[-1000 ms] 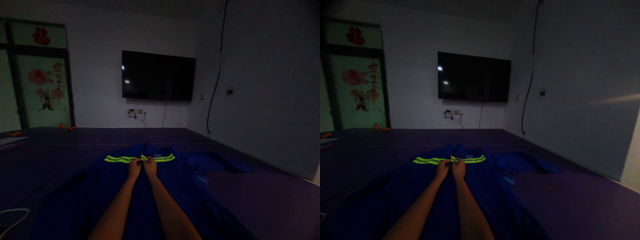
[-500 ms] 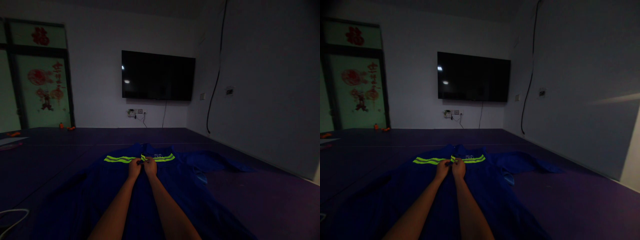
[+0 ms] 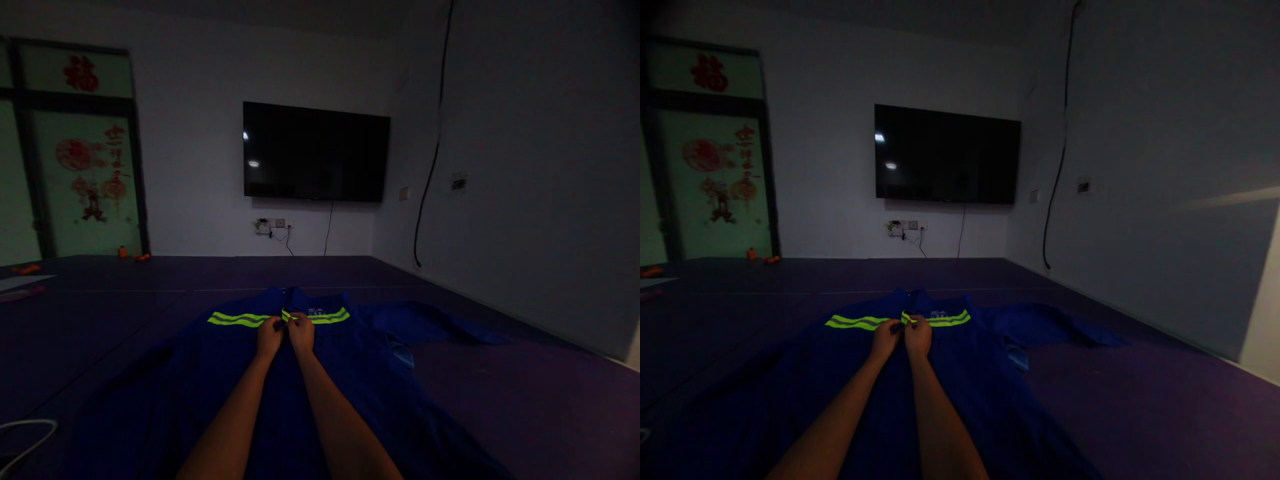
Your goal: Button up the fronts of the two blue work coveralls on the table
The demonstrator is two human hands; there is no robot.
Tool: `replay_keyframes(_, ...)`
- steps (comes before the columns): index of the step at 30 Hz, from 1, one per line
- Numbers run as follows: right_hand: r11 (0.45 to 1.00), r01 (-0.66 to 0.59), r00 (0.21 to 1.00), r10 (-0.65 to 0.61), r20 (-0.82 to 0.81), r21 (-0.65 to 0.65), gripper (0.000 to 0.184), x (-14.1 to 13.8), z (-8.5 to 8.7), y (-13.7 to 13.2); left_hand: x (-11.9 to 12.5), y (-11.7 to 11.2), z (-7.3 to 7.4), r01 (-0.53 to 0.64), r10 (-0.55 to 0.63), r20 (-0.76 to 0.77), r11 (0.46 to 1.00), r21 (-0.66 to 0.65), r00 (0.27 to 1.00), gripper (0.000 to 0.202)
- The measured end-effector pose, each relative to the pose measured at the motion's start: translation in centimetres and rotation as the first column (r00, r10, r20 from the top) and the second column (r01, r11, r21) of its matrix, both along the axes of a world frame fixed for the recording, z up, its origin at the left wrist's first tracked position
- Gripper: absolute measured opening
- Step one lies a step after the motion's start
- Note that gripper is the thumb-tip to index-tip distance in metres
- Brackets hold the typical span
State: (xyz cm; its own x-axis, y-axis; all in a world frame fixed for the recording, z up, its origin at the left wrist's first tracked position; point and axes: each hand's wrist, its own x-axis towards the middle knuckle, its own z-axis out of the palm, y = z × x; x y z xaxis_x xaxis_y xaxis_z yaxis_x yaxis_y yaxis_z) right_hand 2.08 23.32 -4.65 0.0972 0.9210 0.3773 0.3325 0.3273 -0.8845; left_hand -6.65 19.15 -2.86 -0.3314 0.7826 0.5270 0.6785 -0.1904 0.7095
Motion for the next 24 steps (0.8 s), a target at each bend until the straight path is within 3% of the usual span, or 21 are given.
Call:
replay_keyframes(14,1.000,-0.016,0.998,0.017,0.061,-0.010,0.028,0.00,0.02,0.20,-0.35,0.35,-0.44,-0.010,0.007,-0.071,0.999,-0.041,0.997,0.021)
replay_keyframes(24,1.000,-0.004,1.000,0.004,-0.004,-0.001,0.024,0.11,0.49,-0.49,-0.24,0.38,-0.36,-0.013,0.008,-0.083,0.998,-0.060,0.997,0.021)
